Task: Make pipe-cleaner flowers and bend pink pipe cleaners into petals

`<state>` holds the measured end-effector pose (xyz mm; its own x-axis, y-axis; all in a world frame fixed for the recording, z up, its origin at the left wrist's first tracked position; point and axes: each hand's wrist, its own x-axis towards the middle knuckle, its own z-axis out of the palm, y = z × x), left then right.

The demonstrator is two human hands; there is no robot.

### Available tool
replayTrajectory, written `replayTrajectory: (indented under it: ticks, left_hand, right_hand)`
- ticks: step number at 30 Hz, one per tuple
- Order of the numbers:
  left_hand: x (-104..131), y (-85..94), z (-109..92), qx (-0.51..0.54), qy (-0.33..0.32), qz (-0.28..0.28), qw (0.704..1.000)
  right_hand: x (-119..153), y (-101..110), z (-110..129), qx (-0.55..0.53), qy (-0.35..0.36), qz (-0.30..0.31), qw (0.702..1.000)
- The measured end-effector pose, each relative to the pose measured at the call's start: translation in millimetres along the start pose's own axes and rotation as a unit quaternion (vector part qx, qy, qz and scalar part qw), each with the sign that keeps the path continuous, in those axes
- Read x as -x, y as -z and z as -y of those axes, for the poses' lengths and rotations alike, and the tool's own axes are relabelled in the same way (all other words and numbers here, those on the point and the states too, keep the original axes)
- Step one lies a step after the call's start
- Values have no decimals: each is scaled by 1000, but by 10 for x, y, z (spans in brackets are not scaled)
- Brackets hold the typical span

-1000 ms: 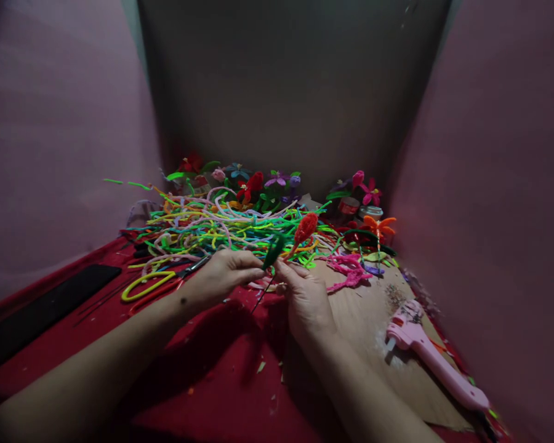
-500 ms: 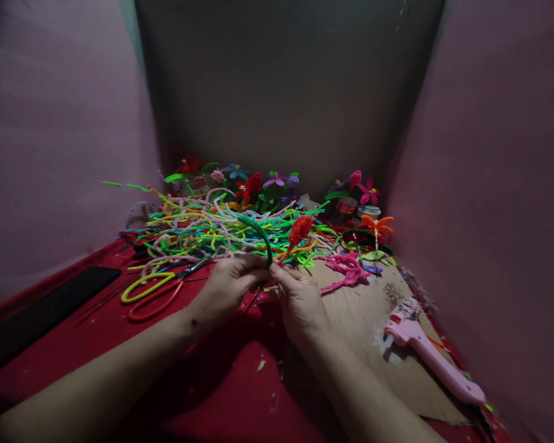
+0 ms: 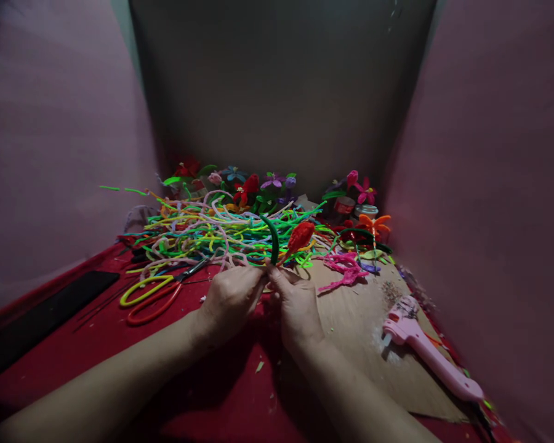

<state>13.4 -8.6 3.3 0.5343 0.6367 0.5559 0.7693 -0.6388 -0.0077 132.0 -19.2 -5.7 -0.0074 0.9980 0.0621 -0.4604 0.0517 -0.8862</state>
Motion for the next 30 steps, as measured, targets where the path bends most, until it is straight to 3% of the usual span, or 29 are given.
replayTrajectory:
  ticks: [7, 15, 20, 23, 28, 30]
  left_hand:
    - [-24, 29, -22, 192, 86, -51, 976]
    - [-23, 16, 33, 164, 41, -69, 983]
    - [-38, 12, 52, 239, 74, -63, 966]
    - [-30, -2, 63, 219, 66, -59, 972]
    - [11, -55, 111, 81, 1, -17, 997]
    - [8, -41, 108, 82, 1, -13, 997]
  right_hand:
    - [-1, 3, 94, 54, 26, 12, 998]
    - [-51, 56, 74, 152, 88, 47, 983]
    - [-40, 59, 97, 218, 129, 37, 967]
    - [-32, 46, 133, 244, 150, 36, 957]
    - [-43, 63, 128, 289, 167, 43, 942]
    - [-39, 62, 124, 306, 177, 42, 934]
